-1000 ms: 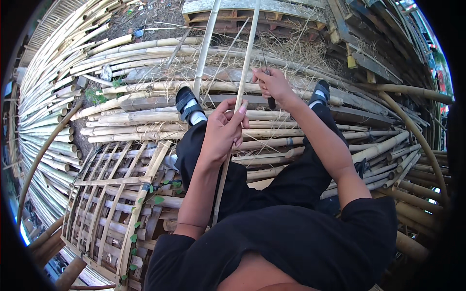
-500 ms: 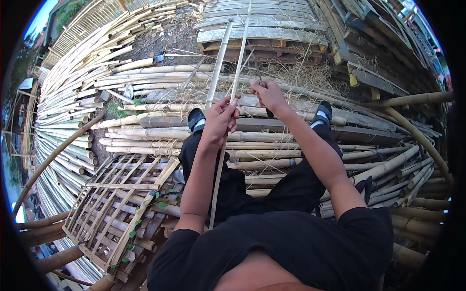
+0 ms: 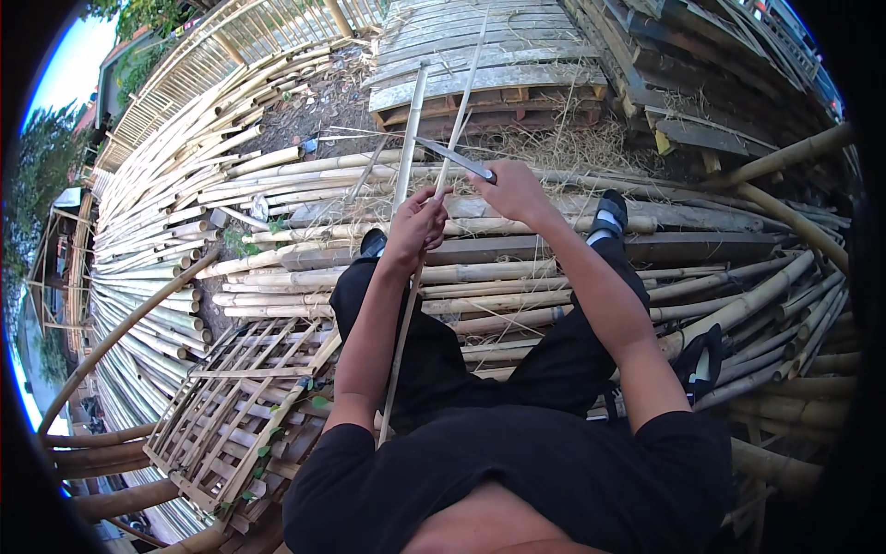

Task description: The person shaves thin strips of bamboo using a knife while sitting on a pile of bamboo poles.

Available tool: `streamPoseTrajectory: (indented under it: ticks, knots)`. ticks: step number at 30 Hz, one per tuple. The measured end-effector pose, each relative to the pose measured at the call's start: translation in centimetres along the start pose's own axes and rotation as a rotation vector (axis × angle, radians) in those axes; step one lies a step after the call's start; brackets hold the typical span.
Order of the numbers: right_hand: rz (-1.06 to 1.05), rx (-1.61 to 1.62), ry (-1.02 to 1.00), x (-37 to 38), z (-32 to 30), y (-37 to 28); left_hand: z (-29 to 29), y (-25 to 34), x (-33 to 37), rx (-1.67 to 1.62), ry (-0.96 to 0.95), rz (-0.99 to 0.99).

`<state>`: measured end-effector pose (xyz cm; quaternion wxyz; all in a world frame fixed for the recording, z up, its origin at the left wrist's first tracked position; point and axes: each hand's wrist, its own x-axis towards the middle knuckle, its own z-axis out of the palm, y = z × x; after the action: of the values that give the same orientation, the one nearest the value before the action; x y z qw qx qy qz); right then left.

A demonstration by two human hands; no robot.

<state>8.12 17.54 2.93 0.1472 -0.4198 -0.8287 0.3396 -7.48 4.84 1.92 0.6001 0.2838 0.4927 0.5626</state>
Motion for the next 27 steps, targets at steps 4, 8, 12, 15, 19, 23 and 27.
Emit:
streamPoseTrajectory:
  ticks: [4,8,12,15,19,23,27]
  knots:
    - [-0.051,-0.144,-0.035,0.4,0.5,0.8,0.7,0.1,0.2,-0.034,-0.068,0.008]
    - [-0.041,-0.24,-0.049,1.1,1.4,1.4,0.3,-1.2,0.1,-0.075,-0.071,0.017]
    - [-0.06,-0.287,-0.044,1.1,1.9,1.3,0.4,-1.8,-0.1,-0.122,-0.049,-0.005]
    - [-0.096,-0.303,-0.121,0.9,1.4,0.1,0.5,-1.9,-0.3,-0.142,-0.002,-0.011]
    - [-0.087,-0.334,-0.136,1.5,2.5,0.7,0.1,-2.2,-0.3,-0.162,0.013,-0.002]
    - [-0.138,-0.354,-0.144,2.6,2.7,1.4,0.4,-2.2,0.1,-0.214,0.031,0.01]
    - [-0.13,-0.391,-0.178,2.6,2.3,-0.2,0.0,-1.8,-0.4,-0.211,0.036,0.007]
